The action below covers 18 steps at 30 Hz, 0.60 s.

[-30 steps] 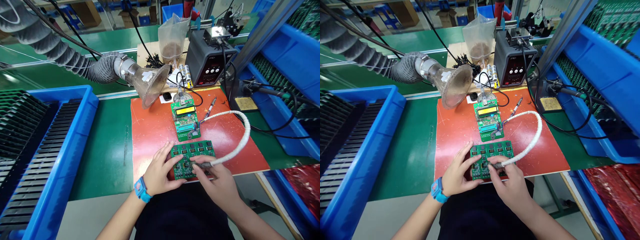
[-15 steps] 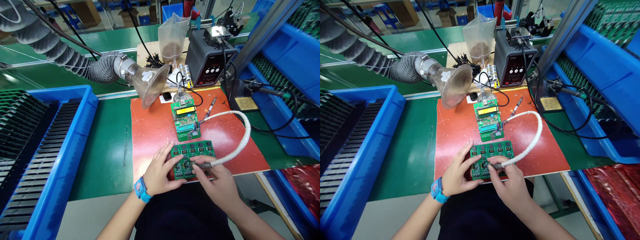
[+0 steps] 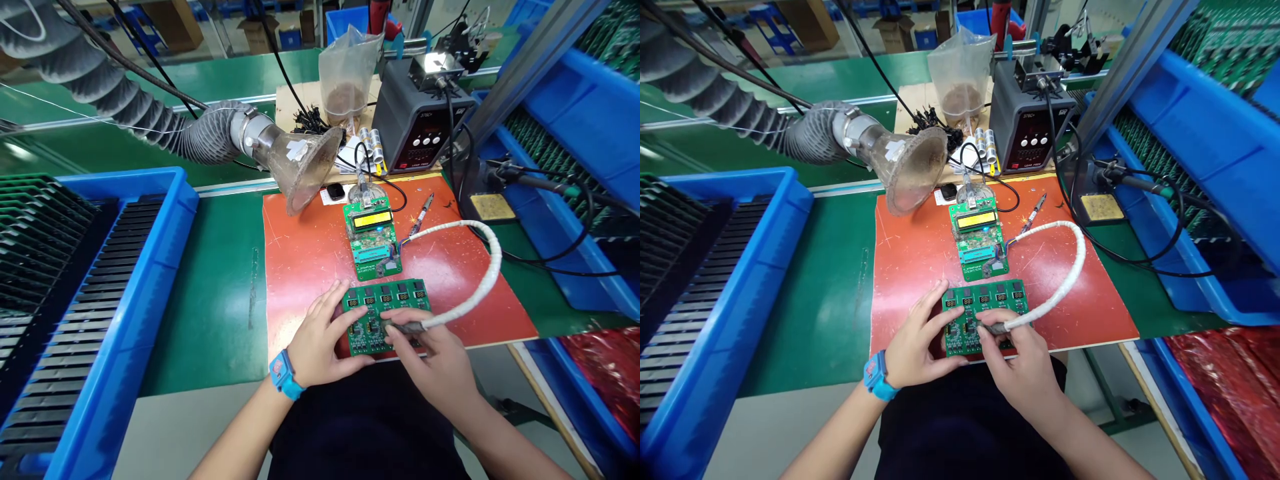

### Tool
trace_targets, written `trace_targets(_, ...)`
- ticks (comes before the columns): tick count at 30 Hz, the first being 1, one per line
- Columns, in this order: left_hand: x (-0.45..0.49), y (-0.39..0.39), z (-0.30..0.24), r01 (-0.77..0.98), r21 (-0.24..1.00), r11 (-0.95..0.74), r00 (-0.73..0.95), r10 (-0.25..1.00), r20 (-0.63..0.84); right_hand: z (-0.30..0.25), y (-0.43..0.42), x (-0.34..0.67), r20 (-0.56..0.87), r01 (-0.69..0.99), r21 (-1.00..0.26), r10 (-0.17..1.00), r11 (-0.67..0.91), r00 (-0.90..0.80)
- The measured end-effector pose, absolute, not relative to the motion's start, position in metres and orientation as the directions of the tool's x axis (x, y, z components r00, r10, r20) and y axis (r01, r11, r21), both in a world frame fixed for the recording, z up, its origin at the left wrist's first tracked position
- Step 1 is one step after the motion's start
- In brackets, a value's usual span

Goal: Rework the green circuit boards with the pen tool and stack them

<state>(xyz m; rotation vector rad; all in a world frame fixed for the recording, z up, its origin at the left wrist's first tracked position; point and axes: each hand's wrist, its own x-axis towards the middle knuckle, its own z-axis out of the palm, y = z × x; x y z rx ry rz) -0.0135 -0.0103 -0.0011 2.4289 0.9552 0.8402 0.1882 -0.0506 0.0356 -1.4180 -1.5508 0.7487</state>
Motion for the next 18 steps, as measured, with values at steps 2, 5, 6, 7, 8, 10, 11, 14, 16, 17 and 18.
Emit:
trace_targets(2,-0.013,-0.010,-0.001,0.472,0.549,-0.690,0.588,0.710,0.387,0.035,-0.051,0.188,0.191,0.442,-0.884,0.981,0.155,0.038)
trace_targets(5,-0.013,-0.009,-0.002,0.471,0.551,-0.689,0.584,0.712,0.390,0.035,-0.051,0.189,0.181,0.431,-0.891,0.983,0.145,0.043)
trace_targets(6,-0.013,-0.009,-0.002,0.471,0.554,-0.686,0.583,0.714,0.388,0.034,-0.052,0.190,0.179,0.426,-0.894,0.983,0.142,0.049)
trace_targets(7,-0.013,-0.010,-0.002,0.470,0.558,-0.684,0.581,0.715,0.387,0.034,-0.053,0.190,0.175,0.419,-0.898,0.983,0.137,0.054)
trace_targets(8,-0.013,-0.010,-0.002,0.467,0.562,-0.683,0.581,0.716,0.387,0.034,-0.054,0.190,0.167,0.407,-0.904,0.984,0.129,0.059)
trace_targets(10,-0.013,-0.010,-0.002,0.464,0.568,-0.680,0.581,0.717,0.386,0.035,-0.056,0.190,0.156,0.365,-0.924,0.985,0.118,0.078)
trace_targets(11,-0.013,-0.011,-0.002,0.463,0.568,-0.680,0.580,0.718,0.386,0.035,-0.057,0.189,0.156,0.333,-0.935,0.984,0.118,0.089)
trace_targets(14,-0.013,-0.011,-0.002,0.469,0.566,-0.678,0.579,0.720,0.383,0.035,-0.060,0.184,0.173,0.226,-0.963,0.978,0.143,0.118)
trace_targets(16,-0.013,-0.011,-0.002,0.468,0.568,-0.678,0.578,0.720,0.384,0.034,-0.060,0.179,0.182,0.194,-0.968,0.978,0.160,0.101)
trace_targets(17,-0.013,-0.011,-0.003,0.466,0.570,-0.677,0.578,0.720,0.384,0.032,-0.060,0.176,0.186,0.199,-0.966,0.979,0.167,0.083)
trace_targets(18,-0.012,-0.011,-0.003,0.463,0.572,-0.677,0.576,0.720,0.386,0.031,-0.059,0.174,0.192,0.216,-0.961,0.979,0.174,0.064)
